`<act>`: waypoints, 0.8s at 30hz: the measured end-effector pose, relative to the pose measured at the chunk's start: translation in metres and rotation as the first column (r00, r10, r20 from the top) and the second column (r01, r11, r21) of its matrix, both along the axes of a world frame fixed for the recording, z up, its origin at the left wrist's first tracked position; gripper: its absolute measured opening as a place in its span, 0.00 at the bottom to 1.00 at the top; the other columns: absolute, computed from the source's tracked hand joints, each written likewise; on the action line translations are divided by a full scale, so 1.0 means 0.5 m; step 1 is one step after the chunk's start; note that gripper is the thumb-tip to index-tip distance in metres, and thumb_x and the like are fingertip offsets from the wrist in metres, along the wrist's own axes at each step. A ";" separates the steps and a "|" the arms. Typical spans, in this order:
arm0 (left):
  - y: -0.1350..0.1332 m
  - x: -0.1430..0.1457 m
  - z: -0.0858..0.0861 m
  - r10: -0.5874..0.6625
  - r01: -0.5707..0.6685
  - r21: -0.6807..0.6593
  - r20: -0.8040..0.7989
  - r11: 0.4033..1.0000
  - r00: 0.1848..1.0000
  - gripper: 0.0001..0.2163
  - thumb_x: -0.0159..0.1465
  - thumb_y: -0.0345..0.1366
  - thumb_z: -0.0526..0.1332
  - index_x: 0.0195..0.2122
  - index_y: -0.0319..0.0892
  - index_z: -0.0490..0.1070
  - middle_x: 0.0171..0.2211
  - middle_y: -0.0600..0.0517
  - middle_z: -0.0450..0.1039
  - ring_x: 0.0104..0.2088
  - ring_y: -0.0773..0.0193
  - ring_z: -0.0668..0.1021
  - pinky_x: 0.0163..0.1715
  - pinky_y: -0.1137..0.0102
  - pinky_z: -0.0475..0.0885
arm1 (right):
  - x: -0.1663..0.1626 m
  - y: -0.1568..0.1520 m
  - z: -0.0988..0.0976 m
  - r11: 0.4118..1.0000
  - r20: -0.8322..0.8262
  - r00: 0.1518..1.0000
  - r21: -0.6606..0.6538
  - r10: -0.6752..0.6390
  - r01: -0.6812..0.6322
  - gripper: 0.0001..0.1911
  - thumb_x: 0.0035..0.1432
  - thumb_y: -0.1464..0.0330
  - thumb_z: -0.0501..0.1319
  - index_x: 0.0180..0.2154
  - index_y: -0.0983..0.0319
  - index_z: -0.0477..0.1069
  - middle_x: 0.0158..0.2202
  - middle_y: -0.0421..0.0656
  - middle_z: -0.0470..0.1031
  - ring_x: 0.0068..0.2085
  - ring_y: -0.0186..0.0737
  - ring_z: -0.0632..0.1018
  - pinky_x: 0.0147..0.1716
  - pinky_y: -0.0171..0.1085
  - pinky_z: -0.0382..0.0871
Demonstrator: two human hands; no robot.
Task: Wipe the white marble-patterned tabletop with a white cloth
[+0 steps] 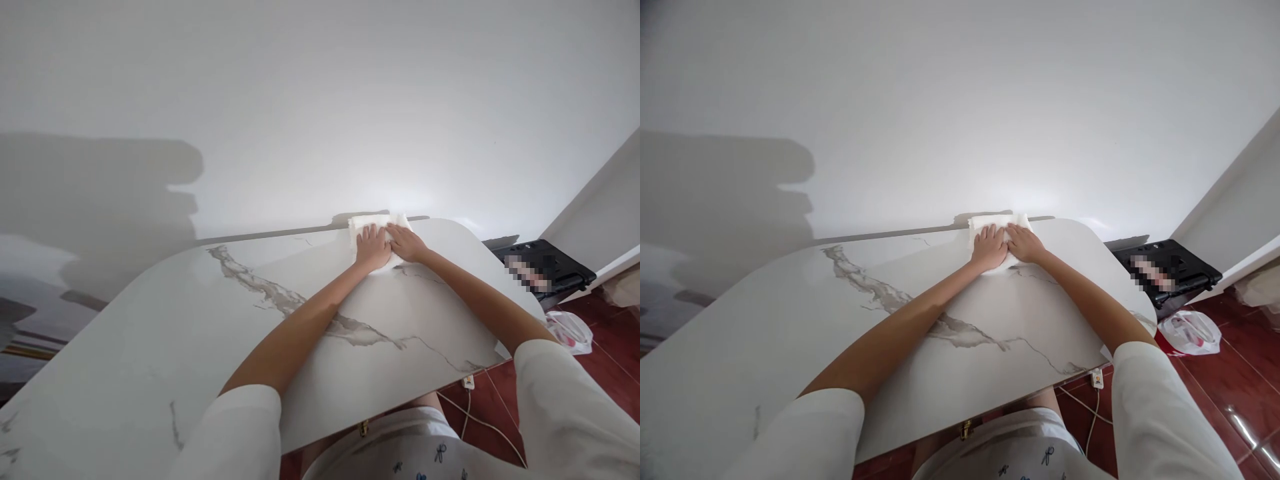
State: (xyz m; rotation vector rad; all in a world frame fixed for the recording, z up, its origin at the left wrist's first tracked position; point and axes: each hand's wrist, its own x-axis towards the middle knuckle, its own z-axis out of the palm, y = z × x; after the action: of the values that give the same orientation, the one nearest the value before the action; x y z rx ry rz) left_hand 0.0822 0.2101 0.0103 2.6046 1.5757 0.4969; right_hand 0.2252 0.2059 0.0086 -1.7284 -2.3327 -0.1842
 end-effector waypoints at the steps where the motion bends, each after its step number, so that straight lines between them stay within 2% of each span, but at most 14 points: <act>1: 0.012 0.002 0.001 0.005 -0.005 0.000 0.004 1.000 1.000 0.24 0.66 0.38 0.42 0.62 0.39 0.54 0.66 0.43 0.48 0.65 0.49 0.52 0.60 0.55 0.52 | 0.001 0.013 0.001 1.000 0.000 1.000 -0.005 -0.003 0.003 0.28 0.62 0.67 0.45 0.62 0.69 0.56 0.64 0.52 0.55 0.64 0.48 0.58 0.61 0.46 0.52; 10: 0.080 0.025 -0.002 0.046 -0.047 0.040 0.026 0.998 0.999 0.23 0.65 0.38 0.43 0.60 0.40 0.58 0.65 0.43 0.52 0.64 0.49 0.55 0.59 0.54 0.54 | 0.007 0.084 0.003 1.000 0.016 1.000 0.030 -0.004 0.004 0.27 0.61 0.70 0.45 0.60 0.73 0.57 0.63 0.55 0.57 0.63 0.49 0.59 0.60 0.45 0.52; 18: 0.080 0.053 -0.007 0.096 -0.096 0.033 0.010 0.995 0.995 0.24 0.65 0.38 0.43 0.62 0.38 0.55 0.66 0.44 0.50 0.64 0.46 0.53 0.59 0.51 0.52 | 0.033 0.092 -0.003 0.999 0.015 0.999 0.039 0.034 -0.035 0.26 0.61 0.70 0.45 0.60 0.71 0.57 0.63 0.54 0.58 0.62 0.50 0.61 0.59 0.47 0.54; 24: 0.068 0.096 0.000 0.075 -0.076 0.005 0.034 0.997 0.997 0.24 0.65 0.38 0.43 0.62 0.38 0.55 0.66 0.44 0.49 0.65 0.47 0.51 0.60 0.51 0.51 | 0.076 0.078 0.003 1.000 0.030 1.000 0.029 0.002 -0.003 0.27 0.62 0.70 0.45 0.61 0.72 0.56 0.63 0.54 0.58 0.63 0.47 0.59 0.60 0.45 0.52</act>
State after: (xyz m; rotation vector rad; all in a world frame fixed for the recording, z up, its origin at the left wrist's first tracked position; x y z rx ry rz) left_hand 0.1301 0.2439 0.0106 2.5351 1.6698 0.5491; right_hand 0.2629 0.2450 0.0103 -1.7204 -2.3419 -0.2442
